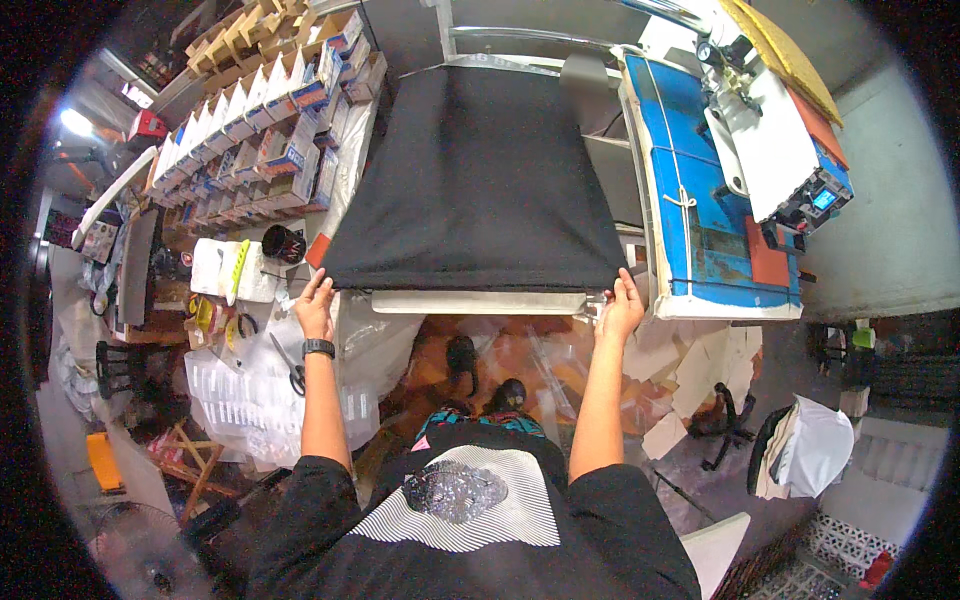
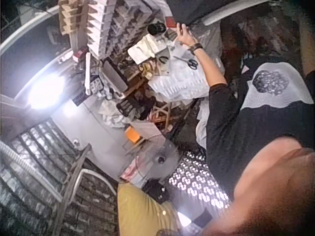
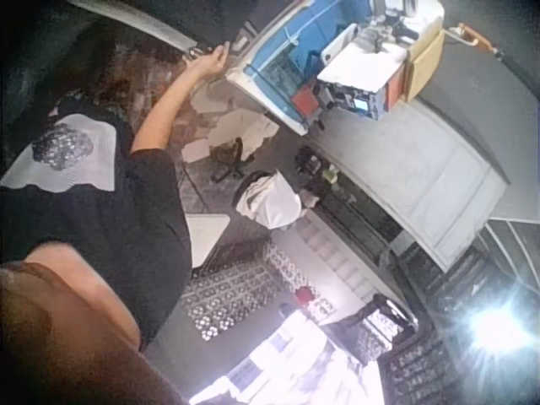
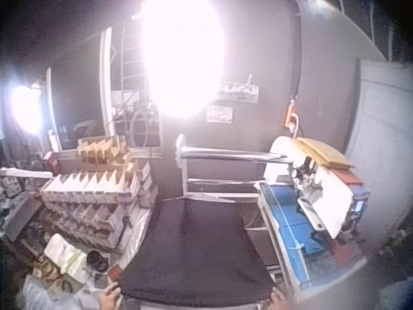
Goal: The person aligns a black t-shirt on a heat press, uses scissors to cut a design from a sheet, and then positions the design on the shirt.
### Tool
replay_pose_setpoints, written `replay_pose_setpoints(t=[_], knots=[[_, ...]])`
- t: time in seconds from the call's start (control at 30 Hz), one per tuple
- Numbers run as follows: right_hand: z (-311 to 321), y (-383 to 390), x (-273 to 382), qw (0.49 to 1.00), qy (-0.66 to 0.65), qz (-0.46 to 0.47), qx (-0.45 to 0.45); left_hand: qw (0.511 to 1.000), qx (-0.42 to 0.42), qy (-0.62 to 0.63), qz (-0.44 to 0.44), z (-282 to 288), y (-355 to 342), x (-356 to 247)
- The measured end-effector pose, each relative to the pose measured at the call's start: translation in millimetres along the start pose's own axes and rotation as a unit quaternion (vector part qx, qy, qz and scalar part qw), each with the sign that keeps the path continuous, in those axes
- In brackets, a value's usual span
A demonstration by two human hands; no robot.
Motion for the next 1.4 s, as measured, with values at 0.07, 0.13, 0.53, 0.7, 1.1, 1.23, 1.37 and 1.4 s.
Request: replay_pose_setpoints(t=[0.07, 0.13, 0.53, 0.7, 1.1, 1.23, 1.37, 1.4], knots=[[5, 2, -9, 1.000, 0.005, -0.005, -0.008, 0.999, -0.020, -0.015, 0.032, 7, 2, 3], [18, 2, -19, 1.000, 0.000, 0.005, -0.008, 0.998, -0.042, -0.020, 0.044, 3, 7, 6], [38, -2, -32, 1.000, -0.009, 0.000, -0.026, 0.999, -0.038, -0.012, 0.007, 8, 4, 31], [34, 8, -33, 0.999, 0.029, -0.007, -0.042, 0.996, -0.032, -0.077, 0.003, 16, -1, 40], [5, 20, -29, 0.963, 0.239, 0.115, -0.038, 0.938, -0.126, -0.306, -0.098, 94, -34, 43], [-5, 42, 4, 0.760, 0.494, 0.399, -0.136, 0.800, -0.090, -0.507, -0.307, -1, 13, 23], [-98, 93, 18, 0.753, 0.414, 0.480, 0.175, 0.808, 0.123, -0.358, -0.452, -162, 75, -22], [-128, 102, 8, 0.712, 0.425, 0.513, 0.221, 0.791, 0.185, -0.346, -0.469, -190, 84, -23]])
Point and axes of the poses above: each hand's wrist, its own y-axis away from the middle knuckle, its own z-axis out of the back of the hand, x = y × z, the point moved 1 cm from there along -y, towards the middle knuckle, and after that the axes turned 8 degrees about -x, right-handed, at the moved point
